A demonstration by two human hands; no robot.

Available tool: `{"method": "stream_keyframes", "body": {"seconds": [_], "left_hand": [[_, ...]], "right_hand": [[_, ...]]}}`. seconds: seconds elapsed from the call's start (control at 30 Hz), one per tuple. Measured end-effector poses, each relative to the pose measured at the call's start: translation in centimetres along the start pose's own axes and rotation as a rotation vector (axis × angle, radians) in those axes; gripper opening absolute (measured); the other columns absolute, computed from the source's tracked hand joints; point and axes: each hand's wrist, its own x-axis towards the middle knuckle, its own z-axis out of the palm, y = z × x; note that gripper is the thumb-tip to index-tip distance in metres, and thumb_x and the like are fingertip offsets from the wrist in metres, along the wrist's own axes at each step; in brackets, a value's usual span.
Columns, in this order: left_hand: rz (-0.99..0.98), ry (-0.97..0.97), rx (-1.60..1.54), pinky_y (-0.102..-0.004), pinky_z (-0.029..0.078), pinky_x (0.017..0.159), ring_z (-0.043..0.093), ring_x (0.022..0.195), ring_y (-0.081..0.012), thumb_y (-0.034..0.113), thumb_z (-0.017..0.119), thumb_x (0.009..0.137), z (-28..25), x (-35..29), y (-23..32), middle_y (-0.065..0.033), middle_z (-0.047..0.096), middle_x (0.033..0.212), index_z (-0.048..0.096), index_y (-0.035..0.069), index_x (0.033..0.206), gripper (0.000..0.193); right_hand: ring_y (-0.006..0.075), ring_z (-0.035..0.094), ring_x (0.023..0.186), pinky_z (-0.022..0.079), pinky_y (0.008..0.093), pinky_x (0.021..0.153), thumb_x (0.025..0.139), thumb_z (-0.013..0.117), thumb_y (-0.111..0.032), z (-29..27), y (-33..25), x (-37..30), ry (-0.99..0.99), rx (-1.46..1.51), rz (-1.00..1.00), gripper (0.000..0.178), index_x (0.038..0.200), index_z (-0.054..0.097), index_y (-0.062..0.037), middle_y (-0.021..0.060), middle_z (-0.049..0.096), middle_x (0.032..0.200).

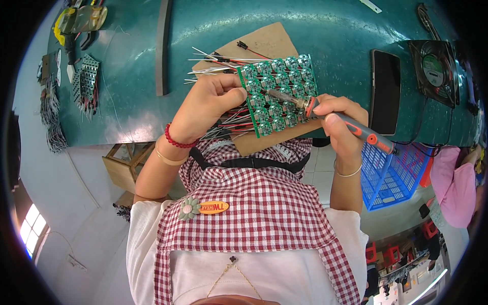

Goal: The person solders wires and components onto a green circuit board using a soldering iron.

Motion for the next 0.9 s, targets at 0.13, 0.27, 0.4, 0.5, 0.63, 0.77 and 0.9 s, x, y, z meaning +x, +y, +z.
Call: {"method": "stream_keyframes", "body": {"seconds": [0.13, 0.27, 0.4, 0.5, 0.63, 0.77, 0.9], "left_hand": [[0.017, 0.021, -0.03, -0.0192, 0.045, 0.068, 0.054, 0.076, -0.0037, 0.006, 0.055, 0.088, 0.2, 0.01, -0.04, 0.0007, 0.063, 0.086, 0.064, -0.006, 0.095, 0.016], [0.03, 0.037, -0.067, -0.0194, 0.044, 0.066, 0.052, 0.073, -0.0035, 0.005, 0.055, 0.086, 0.49, 0.03, -0.1, 0.001, 0.062, 0.082, 0.065, -0.006, 0.095, 0.018], [-0.021, 0.021, -0.104, -0.0204, 0.046, 0.067, 0.052, 0.074, -0.004, 0.004, 0.055, 0.085, 0.48, -0.21, 0.43, 0.0004, 0.062, 0.083, 0.065, -0.007, 0.097, 0.019], [-0.007, 0.007, -0.181, -0.021, 0.047, 0.069, 0.053, 0.077, -0.0044, 0.004, 0.054, 0.085, 0.65, -0.1, -0.01, -0.0004, 0.063, 0.087, 0.064, -0.007, 0.098, 0.02], [-0.013, 0.004, -0.204, -0.0213, 0.047, 0.071, 0.054, 0.078, -0.0048, 0.004, 0.054, 0.085, 0.77, -0.19, -0.04, -0.001, 0.064, 0.089, 0.064, -0.007, 0.1, 0.021], [-0.021, 0.004, -0.239, -0.0215, 0.047, 0.072, 0.054, 0.078, -0.0049, 0.004, 0.053, 0.085, 1.0, -0.3, -0.02, -0.0007, 0.064, 0.088, 0.064, -0.007, 0.099, 0.02], [-0.01, 0.005, -0.104, -0.0211, 0.046, 0.07, 0.052, 0.076, -0.0039, 0.004, 0.052, 0.085, 0.9, -0.47, 0.19, 0.0005, 0.063, 0.085, 0.064, -0.007, 0.098, 0.02]], "right_hand": [[0.0088, 0.038, 0.054, 0.03, 0.024, 0.051, 0.081, 0.058, -0.016, -0.04, -0.01, 0.01, 0.007, 0.007, 0.013, 0.022, 0.087, 0.062, 0.005, 0.0075, 0.055, 0.065], [0.0087, 0.038, 0.053, 0.031, 0.0237, 0.051, 0.081, 0.059, -0.016, 0.31, -0.18, 0.11, 0.034, -0.012, -0.009, 0.022, 0.086, 0.062, 0.005, 0.0078, 0.055, 0.065], [0.0092, 0.038, 0.053, 0.034, 0.0251, 0.055, 0.081, 0.059, -0.017, 0.35, -0.41, -0.13, 0.054, -0.011, 0.037, 0.022, 0.086, 0.062, 0.0044, 0.007, 0.054, 0.064], [0.0101, 0.039, 0.052, 0.039, 0.029, 0.063, 0.081, 0.058, -0.016, 0.34, -0.33, -0.04, 0.025, -0.002, -0.001, 0.021, 0.085, 0.062, 0.0035, 0.0055, 0.052, 0.061], [0.0113, 0.04, 0.052, 0.042, 0.0337, 0.069, 0.082, 0.058, -0.017, 0.37, -0.09, 0.16, 0.007, -0.029, -0.061, 0.02, 0.085, 0.062, 0.0024, 0.0043, 0.049, 0.058], [0.0141, 0.041, 0.052, 0.043, 0.0372, 0.071, 0.08, 0.059, -0.018, 0.26, -0.09, 0.15, -0.045, -0.056, -0.116, 0.02, 0.084, 0.063, 0.0014, 0.0047, 0.048, 0.057], [0.0158, 0.042, 0.053, 0.043, 0.0389, 0.072, 0.079, 0.06, -0.018, 0.37, -0.25, 0.12, -0.055, -0.089, -0.137, 0.02, 0.083, 0.064, 0.0013, 0.0053, 0.049, 0.056]]}}
